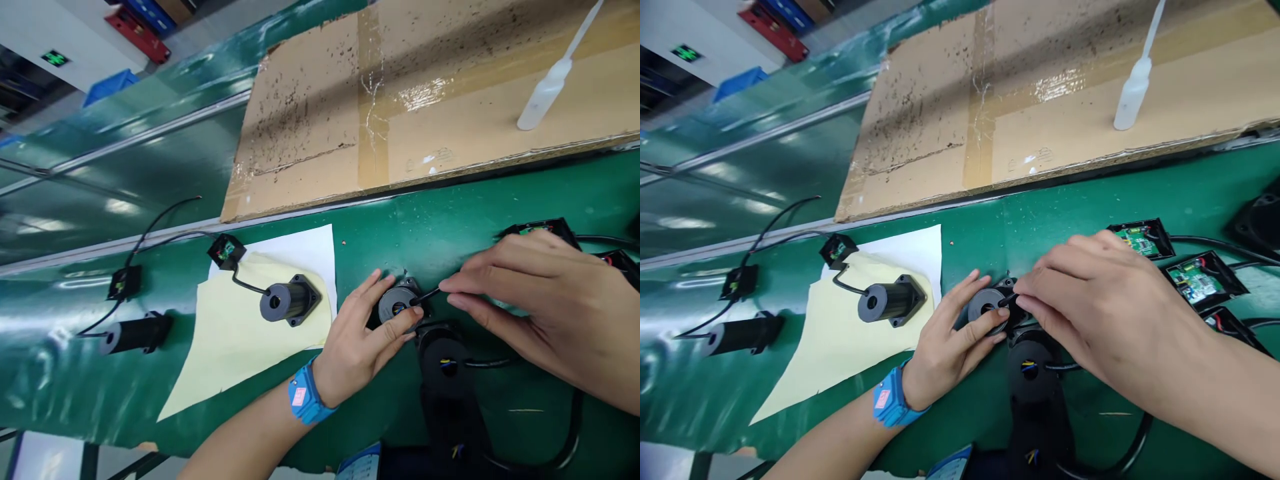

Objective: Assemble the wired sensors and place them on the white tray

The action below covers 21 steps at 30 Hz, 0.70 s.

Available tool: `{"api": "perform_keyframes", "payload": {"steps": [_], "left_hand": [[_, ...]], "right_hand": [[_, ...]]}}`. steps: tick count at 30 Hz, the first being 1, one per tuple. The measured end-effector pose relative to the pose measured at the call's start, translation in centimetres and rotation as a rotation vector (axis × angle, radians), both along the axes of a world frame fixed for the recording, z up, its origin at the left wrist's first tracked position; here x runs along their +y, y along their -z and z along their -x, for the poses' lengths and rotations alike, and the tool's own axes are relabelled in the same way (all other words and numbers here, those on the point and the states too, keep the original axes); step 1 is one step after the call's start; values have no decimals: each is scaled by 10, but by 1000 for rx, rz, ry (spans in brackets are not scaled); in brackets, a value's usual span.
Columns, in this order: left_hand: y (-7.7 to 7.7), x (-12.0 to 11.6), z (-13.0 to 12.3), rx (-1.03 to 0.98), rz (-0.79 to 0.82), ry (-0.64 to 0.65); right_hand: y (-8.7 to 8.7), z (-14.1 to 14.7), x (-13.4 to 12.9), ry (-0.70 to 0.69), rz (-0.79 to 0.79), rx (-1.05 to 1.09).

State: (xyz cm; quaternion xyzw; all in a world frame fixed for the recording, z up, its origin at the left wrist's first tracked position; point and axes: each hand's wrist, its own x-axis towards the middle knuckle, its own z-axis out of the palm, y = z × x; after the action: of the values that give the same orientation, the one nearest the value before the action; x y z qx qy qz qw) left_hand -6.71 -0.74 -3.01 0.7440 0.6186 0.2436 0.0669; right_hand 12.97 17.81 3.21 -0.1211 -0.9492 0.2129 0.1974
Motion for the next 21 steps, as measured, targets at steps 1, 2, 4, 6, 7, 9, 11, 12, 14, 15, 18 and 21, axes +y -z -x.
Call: {"api": "perform_keyframes", "payload": {"steps": [1,2,4,6,7,9,11,12,14,15,18,21], "left_hand": [[2,1,-1,-43,21,-5],[5,3,-1,-88,33,-14],[7,9,-2,-171,37,-44],[4,19,-2,-261,29,-67],[0,24,-2,-323,26,-71],[-10,34,-4,-487,6,-60],[-22,42,-10,-692,-23,-46],[-28,45,-16,-796,-35,-42],[-37,51,-29,-979,-29,-21],[-40,54,-36,-1058,-13,11],[-49,59,-52,-1226,35,182],[-59,58,-59,-1092,-16,260]], "right_hand": [[0,-2,0,-24,0,-21],[1,-5,0,-42,-4,-54],[4,-12,0,-47,-30,-145],[8,-18,-1,-32,-61,-224],[10,-21,-2,-24,-76,-233],[12,-23,-6,-17,-92,-182],[14,-22,-11,-30,-70,-59],[14,-21,-14,-32,-44,16],[13,-20,-21,-17,15,171],[13,-20,-24,-2,35,254],[9,-24,-29,30,35,473],[5,-32,-29,33,-31,577]]}}
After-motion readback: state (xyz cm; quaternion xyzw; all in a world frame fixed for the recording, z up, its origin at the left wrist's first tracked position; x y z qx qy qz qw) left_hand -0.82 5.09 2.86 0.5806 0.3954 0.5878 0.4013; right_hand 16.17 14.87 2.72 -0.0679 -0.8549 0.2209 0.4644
